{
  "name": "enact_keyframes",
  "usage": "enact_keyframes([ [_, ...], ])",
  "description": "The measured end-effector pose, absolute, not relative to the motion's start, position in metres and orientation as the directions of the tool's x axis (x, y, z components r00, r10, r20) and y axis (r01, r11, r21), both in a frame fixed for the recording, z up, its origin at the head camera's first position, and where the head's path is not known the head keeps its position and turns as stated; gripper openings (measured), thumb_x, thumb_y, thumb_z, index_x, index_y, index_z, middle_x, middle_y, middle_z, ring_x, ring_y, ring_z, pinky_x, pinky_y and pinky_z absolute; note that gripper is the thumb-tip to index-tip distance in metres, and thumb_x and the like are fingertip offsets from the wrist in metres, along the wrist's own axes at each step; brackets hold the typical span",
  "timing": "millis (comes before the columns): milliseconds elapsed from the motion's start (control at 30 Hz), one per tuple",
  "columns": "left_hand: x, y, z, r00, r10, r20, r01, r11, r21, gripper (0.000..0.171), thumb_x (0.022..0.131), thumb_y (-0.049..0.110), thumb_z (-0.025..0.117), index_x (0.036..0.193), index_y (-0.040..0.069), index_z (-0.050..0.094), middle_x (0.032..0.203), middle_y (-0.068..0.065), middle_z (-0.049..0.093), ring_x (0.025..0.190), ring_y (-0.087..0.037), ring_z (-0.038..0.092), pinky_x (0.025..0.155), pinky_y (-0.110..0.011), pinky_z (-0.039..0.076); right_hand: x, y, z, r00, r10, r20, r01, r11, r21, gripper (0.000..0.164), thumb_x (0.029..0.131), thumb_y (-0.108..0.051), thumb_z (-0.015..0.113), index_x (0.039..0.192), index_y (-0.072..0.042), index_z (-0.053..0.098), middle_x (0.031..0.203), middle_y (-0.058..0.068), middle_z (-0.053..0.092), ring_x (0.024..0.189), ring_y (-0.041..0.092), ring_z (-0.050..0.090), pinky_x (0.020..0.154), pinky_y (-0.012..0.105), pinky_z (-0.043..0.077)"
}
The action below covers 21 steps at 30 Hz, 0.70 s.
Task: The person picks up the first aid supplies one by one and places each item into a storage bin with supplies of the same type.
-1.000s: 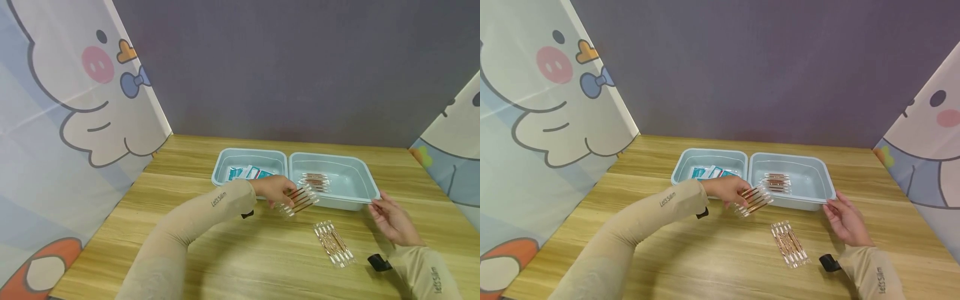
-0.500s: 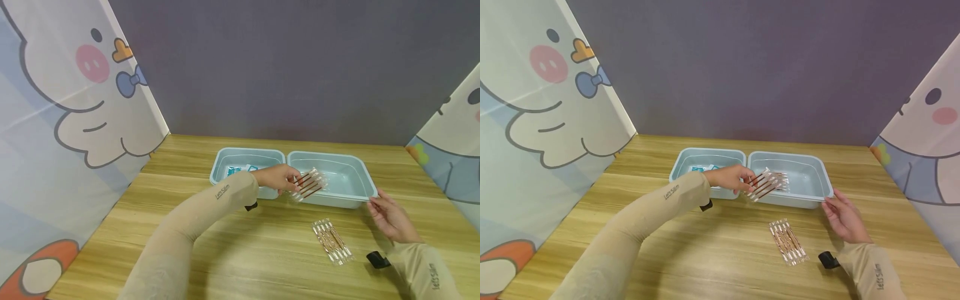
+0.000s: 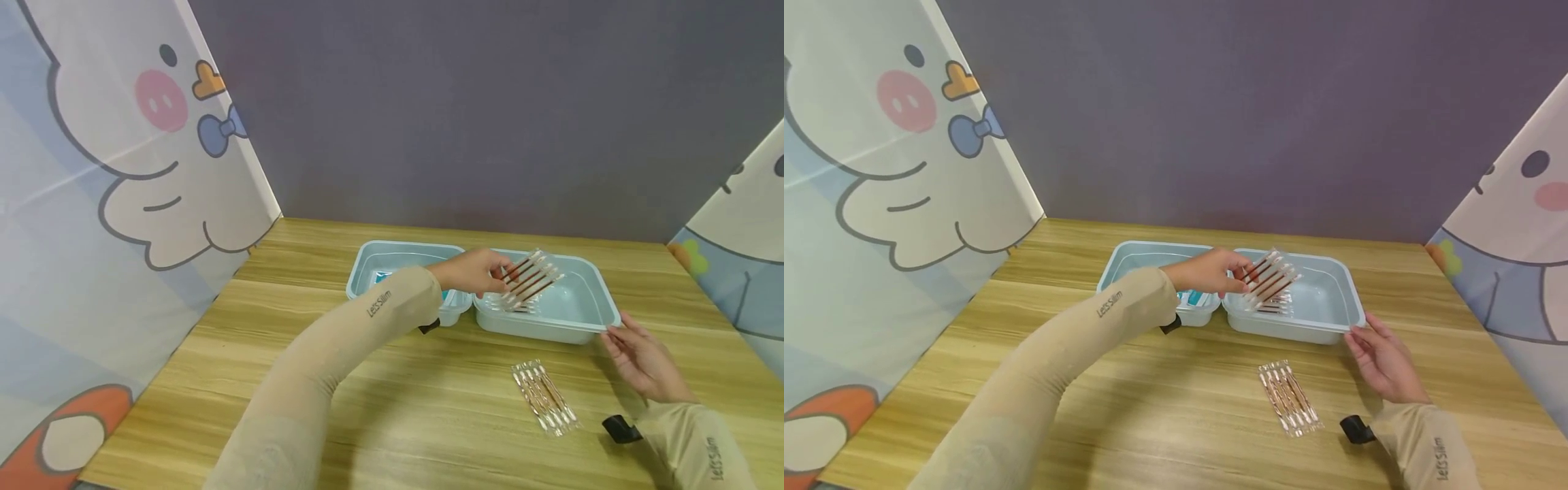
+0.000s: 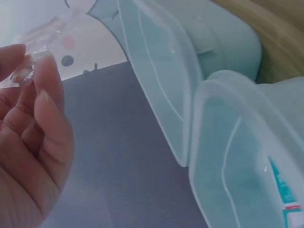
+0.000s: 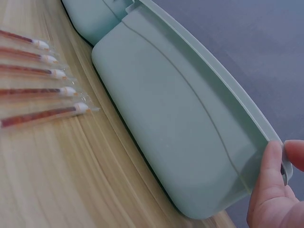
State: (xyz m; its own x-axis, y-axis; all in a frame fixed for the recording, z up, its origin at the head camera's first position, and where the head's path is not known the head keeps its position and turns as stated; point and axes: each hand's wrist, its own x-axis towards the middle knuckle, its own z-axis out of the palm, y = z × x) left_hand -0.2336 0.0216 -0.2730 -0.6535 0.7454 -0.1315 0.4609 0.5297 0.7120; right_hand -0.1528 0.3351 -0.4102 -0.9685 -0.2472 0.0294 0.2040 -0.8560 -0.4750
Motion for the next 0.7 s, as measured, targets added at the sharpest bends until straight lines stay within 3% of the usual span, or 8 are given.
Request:
enact_keyframes([
  [167,-0.234,0.027,-0.268,-0.696,0.704,-0.140,0.413,0.553,0.724,0.028,0.096,0.008,0.058,0.123,0.008,0.059,0.095,-0.008,0.063,0.060,-0.021,0.056,0.063,-0.040,0.054,-0.153,0.337,-0.411,-0.970,-0.241,0.022,0.201,-0.854,-0.480,0.035,0.097,0.014,0.035,0.108,0.002,0.066,0.100,0.018,0.058,0.090,0.026,0.062,0.088,0.027,0.054],
  [300,-0.237,0.033,-0.273,-0.749,0.648,-0.139,0.358,0.572,0.738,0.022,0.096,0.008,0.059,0.117,0.008,0.060,0.087,-0.002,0.061,0.055,-0.020,0.056,0.054,-0.037,0.051,-0.154,0.339,-0.412,-0.970,-0.241,0.030,0.199,-0.857,-0.475,0.035,0.097,0.014,0.035,0.108,0.002,0.066,0.100,0.018,0.058,0.090,0.027,0.062,0.088,0.028,0.054],
  [500,-0.243,0.041,-0.286,-0.826,0.545,-0.143,0.267,0.601,0.753,0.015,0.095,0.008,0.060,0.109,0.006,0.062,0.095,-0.012,0.066,0.048,-0.015,0.053,0.044,-0.026,0.046,-0.156,0.338,-0.412,-0.970,-0.239,0.040,0.191,-0.856,-0.480,0.035,0.097,0.014,0.034,0.109,0.002,0.065,0.101,0.018,0.058,0.090,0.026,0.062,0.087,0.027,0.054],
  [700,-0.250,0.044,-0.292,-0.867,0.468,-0.171,0.209,0.654,0.727,0.011,0.093,0.010,0.061,0.104,0.009,0.065,0.098,-0.002,0.062,0.044,-0.011,0.049,0.048,-0.027,0.050,-0.154,0.338,-0.413,-0.968,-0.246,0.040,0.198,-0.856,-0.477,0.037,0.098,0.014,0.032,0.109,0.002,0.066,0.101,0.018,0.058,0.090,0.026,0.062,0.088,0.027,0.054],
])
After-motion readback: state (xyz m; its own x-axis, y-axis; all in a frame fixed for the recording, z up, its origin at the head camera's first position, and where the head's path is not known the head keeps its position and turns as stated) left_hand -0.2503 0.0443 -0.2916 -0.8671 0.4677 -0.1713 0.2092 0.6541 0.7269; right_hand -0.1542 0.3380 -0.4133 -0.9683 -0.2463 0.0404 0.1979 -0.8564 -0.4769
